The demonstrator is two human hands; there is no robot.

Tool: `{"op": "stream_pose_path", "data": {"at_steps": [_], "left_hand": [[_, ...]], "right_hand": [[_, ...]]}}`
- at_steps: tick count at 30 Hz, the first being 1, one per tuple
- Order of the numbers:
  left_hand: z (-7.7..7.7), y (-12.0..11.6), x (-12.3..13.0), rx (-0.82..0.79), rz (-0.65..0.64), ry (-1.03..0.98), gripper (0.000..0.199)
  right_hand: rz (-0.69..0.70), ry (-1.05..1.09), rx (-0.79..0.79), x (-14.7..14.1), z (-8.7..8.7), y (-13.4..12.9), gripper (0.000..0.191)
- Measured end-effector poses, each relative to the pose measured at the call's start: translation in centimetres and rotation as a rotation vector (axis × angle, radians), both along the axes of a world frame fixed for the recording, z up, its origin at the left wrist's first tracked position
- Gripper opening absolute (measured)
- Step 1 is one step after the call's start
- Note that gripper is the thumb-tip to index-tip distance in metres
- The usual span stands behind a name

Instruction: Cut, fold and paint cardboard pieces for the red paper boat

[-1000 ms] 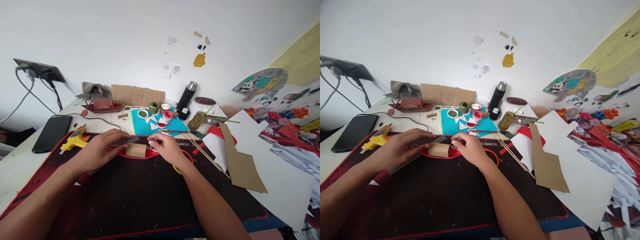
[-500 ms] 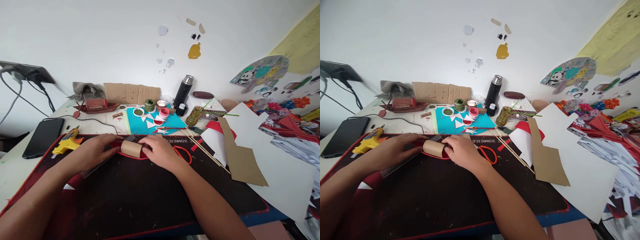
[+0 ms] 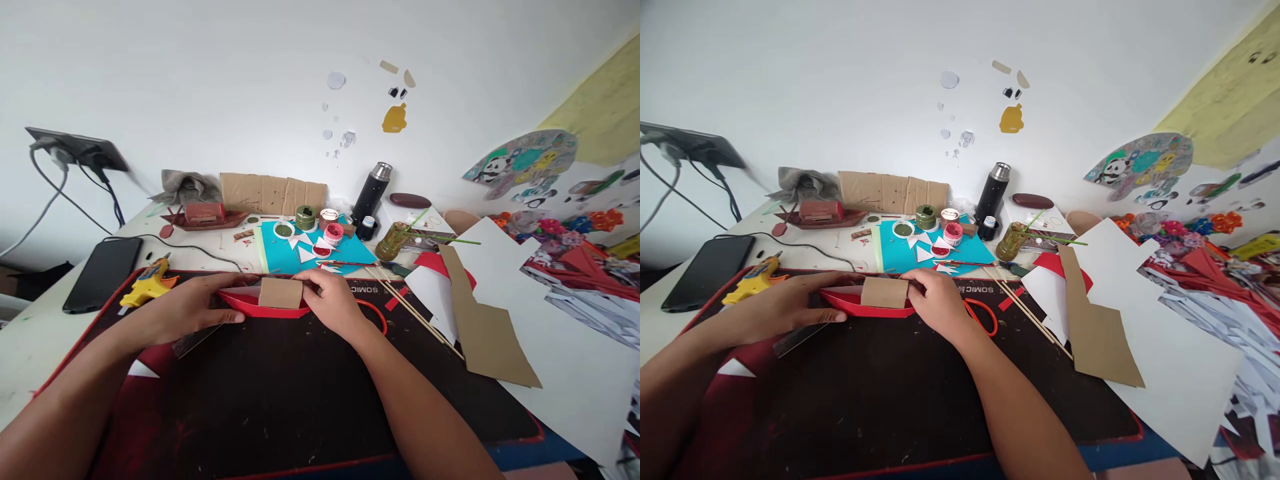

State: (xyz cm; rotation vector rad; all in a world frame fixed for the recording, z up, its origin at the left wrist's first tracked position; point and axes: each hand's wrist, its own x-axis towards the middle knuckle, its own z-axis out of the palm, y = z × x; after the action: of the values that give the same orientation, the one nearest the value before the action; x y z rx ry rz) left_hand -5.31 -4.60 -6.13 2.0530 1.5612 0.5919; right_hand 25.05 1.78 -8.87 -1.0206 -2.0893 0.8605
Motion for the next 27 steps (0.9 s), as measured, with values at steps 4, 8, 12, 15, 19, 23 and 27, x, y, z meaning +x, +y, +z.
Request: {"op": "stream_pose_path", "data": {"at_steps": [4, 8, 12, 15, 19, 23, 27], "left_hand": [[1.0, -0.2, 0.6, -0.142, 0.137, -0.172, 0.076], [1.6, -0.3, 2.2, -0.193, 0.200, -0.592, 0.083], [0.6, -0.3, 4.3, -0.238, 0.171, -0.814, 0.065], [-0.5, -0.4, 5.5, -0.296, 0.176, -0.834, 0.066], [-1.1, -0.5, 6.4, -0.255, 0.183, -0.895, 0.063], [-0.7, -0.6, 6.7, -0.172, 0.247, -0.909, 0.061], [-0.2, -0.7, 6.6, -0.123, 0.243, -0.865, 0.061]], "right_hand": [[-0.005, 0.061, -0.063, 0.0, -0.1, 0.2, 0.031], [-0.050, 0.166, -0.133, 0.0, 0.1, 0.2, 0.029], [-0.095, 0.255, -0.115, -0.2, 0.2, 0.0, 0.022], [-0.116, 0.290, -0.069, -0.3, 0.1, -0.1, 0.020], [-0.123, 0.286, -0.039, -0.3, 0.2, -0.2, 0.022], [-0.106, 0.248, 0.024, -0.2, 0.3, -0.2, 0.026], [-0.094, 0.194, 0.071, -0.1, 0.5, -0.2, 0.029]]}}
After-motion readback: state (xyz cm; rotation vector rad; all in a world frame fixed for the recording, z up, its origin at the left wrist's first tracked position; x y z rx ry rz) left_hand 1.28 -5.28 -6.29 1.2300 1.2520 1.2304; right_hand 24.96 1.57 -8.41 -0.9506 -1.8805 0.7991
